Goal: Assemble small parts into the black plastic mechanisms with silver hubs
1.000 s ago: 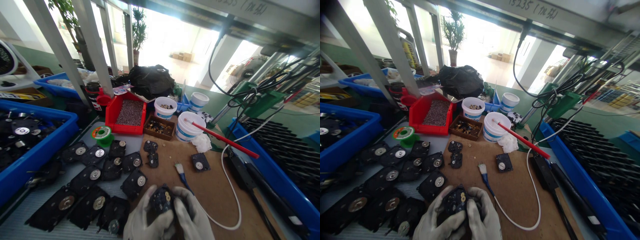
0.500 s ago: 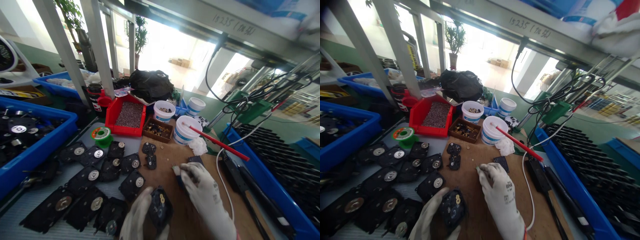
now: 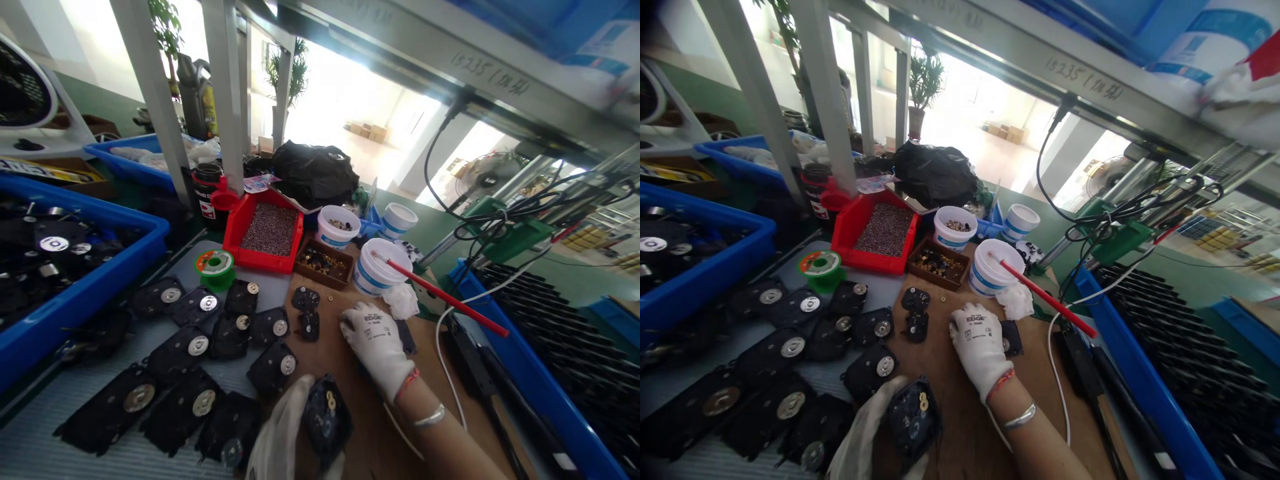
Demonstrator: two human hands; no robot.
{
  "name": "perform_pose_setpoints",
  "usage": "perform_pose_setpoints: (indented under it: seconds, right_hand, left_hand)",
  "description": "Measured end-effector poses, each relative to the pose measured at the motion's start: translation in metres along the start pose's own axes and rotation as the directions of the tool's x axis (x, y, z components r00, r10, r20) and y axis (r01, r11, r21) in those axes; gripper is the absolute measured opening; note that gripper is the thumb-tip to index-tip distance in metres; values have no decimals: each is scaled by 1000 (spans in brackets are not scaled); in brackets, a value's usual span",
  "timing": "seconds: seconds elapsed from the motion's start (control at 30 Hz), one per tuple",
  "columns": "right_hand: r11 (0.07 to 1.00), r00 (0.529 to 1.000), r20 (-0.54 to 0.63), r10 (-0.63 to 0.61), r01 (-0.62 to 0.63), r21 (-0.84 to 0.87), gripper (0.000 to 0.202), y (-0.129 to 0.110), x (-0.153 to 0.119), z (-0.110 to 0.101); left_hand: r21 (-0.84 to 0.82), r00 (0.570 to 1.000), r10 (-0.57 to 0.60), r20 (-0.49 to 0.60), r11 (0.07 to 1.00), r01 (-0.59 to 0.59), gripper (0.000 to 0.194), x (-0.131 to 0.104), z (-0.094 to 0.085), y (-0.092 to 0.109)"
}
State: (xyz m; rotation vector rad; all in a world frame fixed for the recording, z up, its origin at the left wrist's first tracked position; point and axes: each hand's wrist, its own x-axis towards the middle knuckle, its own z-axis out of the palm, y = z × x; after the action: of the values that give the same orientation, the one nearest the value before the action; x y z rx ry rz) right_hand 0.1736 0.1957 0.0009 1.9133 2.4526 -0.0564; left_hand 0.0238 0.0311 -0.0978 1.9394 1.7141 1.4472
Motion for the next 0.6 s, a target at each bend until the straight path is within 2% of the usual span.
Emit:
perform_pose_setpoints:
  seconds: [0.17, 0.3, 0.4, 0.47, 0.53, 0.6]
  right_hand:
    - [999, 1000, -21, 10, -9, 51, 14, 1, 4, -2]
    - [975, 995, -102, -20, 42, 216, 14, 2, -14, -19]
    - [911, 978, -177, -114, 174, 375, 13, -4, -42, -31]
    - [822, 941, -274, -196, 310, 477, 11, -12, -61, -34]
    - [746, 894, -359, -268, 428, 510, 10, -20, -75, -34]
    - [744, 865, -383, -324, 483, 462, 9, -26, -83, -32]
  left_hand:
    - [-35, 999, 3, 34, 999, -2, 63, 0, -3, 0]
    - [-20, 1000, 7, 9, 1000, -6, 61, 0, -2, 0]
    - [-37, 998, 66, 9, 997, -65, 56, 4, -4, -2]
    - [-4, 986, 161, 36, 987, -161, 59, 7, -7, -6]
    - [36, 968, 245, 62, 968, -247, 64, 10, -10, -10]
    - [48, 955, 288, 70, 955, -291, 65, 12, -11, -14]
